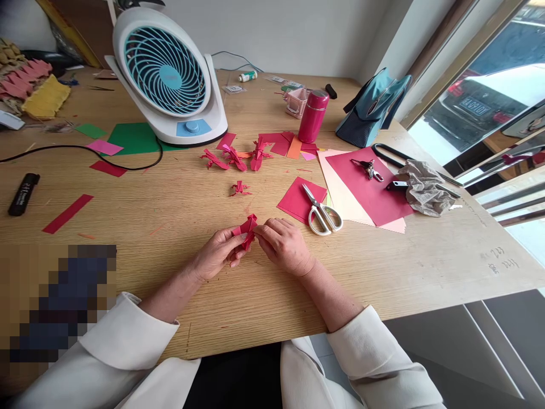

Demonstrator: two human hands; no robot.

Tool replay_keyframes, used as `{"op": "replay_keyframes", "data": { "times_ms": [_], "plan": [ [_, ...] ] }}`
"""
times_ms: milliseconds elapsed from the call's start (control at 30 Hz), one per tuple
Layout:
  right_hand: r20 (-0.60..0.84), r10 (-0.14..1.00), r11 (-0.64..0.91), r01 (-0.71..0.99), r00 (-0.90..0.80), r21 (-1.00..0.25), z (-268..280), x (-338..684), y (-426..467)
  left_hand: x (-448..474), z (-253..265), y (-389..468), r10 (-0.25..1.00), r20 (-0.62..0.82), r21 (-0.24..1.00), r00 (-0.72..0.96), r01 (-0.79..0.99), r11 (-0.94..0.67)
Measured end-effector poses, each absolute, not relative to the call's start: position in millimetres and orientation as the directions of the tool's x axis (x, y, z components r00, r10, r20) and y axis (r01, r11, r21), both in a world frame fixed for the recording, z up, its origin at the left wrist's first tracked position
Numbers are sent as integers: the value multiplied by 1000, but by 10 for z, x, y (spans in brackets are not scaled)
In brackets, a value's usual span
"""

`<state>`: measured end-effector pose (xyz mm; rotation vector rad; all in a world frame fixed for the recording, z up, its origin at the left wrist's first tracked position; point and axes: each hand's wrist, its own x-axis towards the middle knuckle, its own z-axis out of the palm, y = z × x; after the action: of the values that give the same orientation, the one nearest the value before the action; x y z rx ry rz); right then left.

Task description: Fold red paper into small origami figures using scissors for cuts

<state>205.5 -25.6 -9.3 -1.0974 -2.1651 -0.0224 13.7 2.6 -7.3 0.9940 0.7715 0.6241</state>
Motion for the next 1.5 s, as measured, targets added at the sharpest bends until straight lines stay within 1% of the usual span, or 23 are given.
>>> {"op": "replay_keyframes", "data": {
  "times_ms": [100, 167, 333, 500, 567, 633, 733, 800, 867, 933, 1067, 1233, 1367, 1500],
  "plan": [
    [594, 704, 638, 713, -389, -290, -103, 2050, -255, 138, -90, 26, 765, -283, 902, 579, -112, 418],
    [597, 716, 629, 706, -362, -326, -107, 2042, -256, 138, -96, 26, 762, -285, 901, 581, -109, 420],
    [559, 781, 575, 671, -279, -469, -101, 2010, -264, 140, -79, 18, 755, -272, 911, 597, -93, 402],
    [508, 840, 516, 576, -193, -635, -97, 1969, -274, 161, -71, 2, 780, -273, 936, 563, -33, 351],
    [467, 873, 465, 521, -138, -716, -90, 1959, -274, 169, -79, -4, 792, -264, 952, 551, 17, 306],
    [396, 914, 393, 452, -92, -801, -82, 1958, -269, 171, -84, -8, 803, -242, 965, 544, 48, 257],
    [274, 957, 289, 320, -92, -902, -83, 1964, -256, 165, -75, -7, 830, -199, 977, 521, 42, 208],
    [233, 966, 255, 252, -115, -934, -90, 1962, -251, 160, -63, -4, 842, -186, 979, 507, 17, 205],
    [218, 966, 247, 237, -141, -940, -93, 1952, -252, 157, -53, -1, 848, -184, 976, 497, -10, 218],
    [220, 961, 260, 266, -170, -928, -84, 1940, -260, 161, -48, -1, 859, -186, 973, 477, -34, 229],
    [289, 929, 354, 324, -231, -877, -55, 1942, -279, 177, -40, -8, 880, -199, 968, 432, -54, 246],
    [374, 877, 474, 410, -302, -779, -92, 1972, -281, 180, -22, -13, 875, -213, 964, 434, -52, 260],
    [459, 848, 530, 423, -265, -735, -124, 1964, -275, 162, -46, -5, 848, -214, 958, 484, -64, 279],
    [447, 875, 483, 420, -187, -769, -106, 1950, -267, 142, -85, 12, 824, -216, 959, 523, -46, 281]
  ]
}}
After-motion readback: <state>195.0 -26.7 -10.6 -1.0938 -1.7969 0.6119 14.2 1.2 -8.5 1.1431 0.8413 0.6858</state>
